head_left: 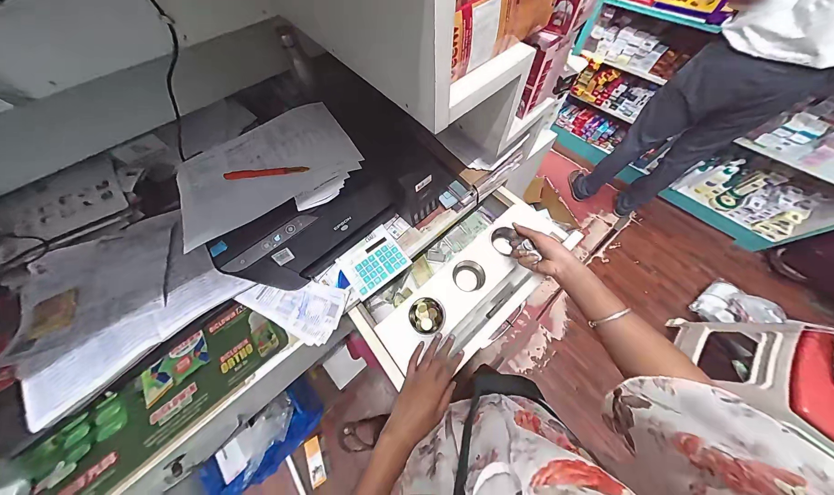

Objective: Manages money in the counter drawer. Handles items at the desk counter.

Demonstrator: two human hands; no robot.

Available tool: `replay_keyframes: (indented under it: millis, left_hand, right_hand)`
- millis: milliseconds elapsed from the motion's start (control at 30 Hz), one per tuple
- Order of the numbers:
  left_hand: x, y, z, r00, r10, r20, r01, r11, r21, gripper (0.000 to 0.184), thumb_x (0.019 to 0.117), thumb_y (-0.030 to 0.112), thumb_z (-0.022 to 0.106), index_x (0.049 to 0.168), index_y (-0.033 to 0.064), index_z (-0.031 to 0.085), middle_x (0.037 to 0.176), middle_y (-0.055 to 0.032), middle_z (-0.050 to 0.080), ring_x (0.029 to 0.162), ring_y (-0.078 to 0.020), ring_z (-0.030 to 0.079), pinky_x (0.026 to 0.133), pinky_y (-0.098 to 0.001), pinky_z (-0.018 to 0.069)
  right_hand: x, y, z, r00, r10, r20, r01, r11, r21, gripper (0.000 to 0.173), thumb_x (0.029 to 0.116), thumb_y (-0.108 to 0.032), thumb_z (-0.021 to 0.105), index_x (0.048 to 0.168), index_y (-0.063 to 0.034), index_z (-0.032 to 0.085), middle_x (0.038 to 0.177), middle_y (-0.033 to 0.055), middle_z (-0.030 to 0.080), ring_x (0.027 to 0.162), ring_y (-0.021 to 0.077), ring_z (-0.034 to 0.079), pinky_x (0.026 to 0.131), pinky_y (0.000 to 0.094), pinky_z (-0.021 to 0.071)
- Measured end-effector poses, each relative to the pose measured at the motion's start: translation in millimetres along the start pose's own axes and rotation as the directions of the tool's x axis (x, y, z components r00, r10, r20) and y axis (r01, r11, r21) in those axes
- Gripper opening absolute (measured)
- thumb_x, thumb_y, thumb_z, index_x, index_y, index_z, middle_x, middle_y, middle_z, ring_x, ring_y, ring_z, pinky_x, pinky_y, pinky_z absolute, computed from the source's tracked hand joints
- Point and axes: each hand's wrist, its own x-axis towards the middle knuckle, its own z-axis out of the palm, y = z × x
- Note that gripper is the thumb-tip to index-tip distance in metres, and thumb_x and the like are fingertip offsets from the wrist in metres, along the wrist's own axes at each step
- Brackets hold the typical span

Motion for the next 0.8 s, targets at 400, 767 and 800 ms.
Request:
replay_keyframes:
  millis: [400,767,800]
  left_hand:
    - [-10,15,24,0.998,0.023,-0.061,-0.026,0.999,-0.043,0.064,0.0879,0.037,0.075,0.143,0.0082,0.059,0.158,-0.0156,0.045,0.147,-0.0408,0.039,0.115,-0.0628,0.0340]
    - [-7,17,17,1.000,-0.002,0.000,0.002,0.997,-0.077,0.070,0.0869,0.037,0.077,0.147,0.0079,0.055,0.159,-0.0166,0.043,0.150,-0.0393,0.035,0.119,-0.0618,0.0289]
    - [-7,17,17,1.000,-0.005,-0.001,0.005,0.997,-0.078,0.070,0.0864,0.037,0.077,0.147,0.0077,0.055,0.159,-0.0170,0.043,0.149,-0.0397,0.035,0.119,-0.0620,0.0289]
  right_hand:
    - [33,6,30,0.977,-0.206,-0.057,-0.114,-0.280,-0.953,0.027,0.0942,-0.012,0.063,0.109,0.0104,0.065,0.119,0.0335,0.063,0.114,0.0510,0.062,0.088,0.0701,0.0474]
    - [35,3,39,0.969,-0.221,-0.111,-0.177,-0.306,-0.935,0.032,0.0929,-0.015,0.066,0.111,0.0113,0.064,0.122,0.0330,0.062,0.115,0.0493,0.062,0.088,0.0681,0.0486]
    - [36,4,38,0.969,-0.219,-0.112,-0.178,-0.308,-0.935,0.033,0.0928,-0.015,0.066,0.112,0.0113,0.063,0.123,0.0329,0.062,0.116,0.0490,0.061,0.089,0.0677,0.0485]
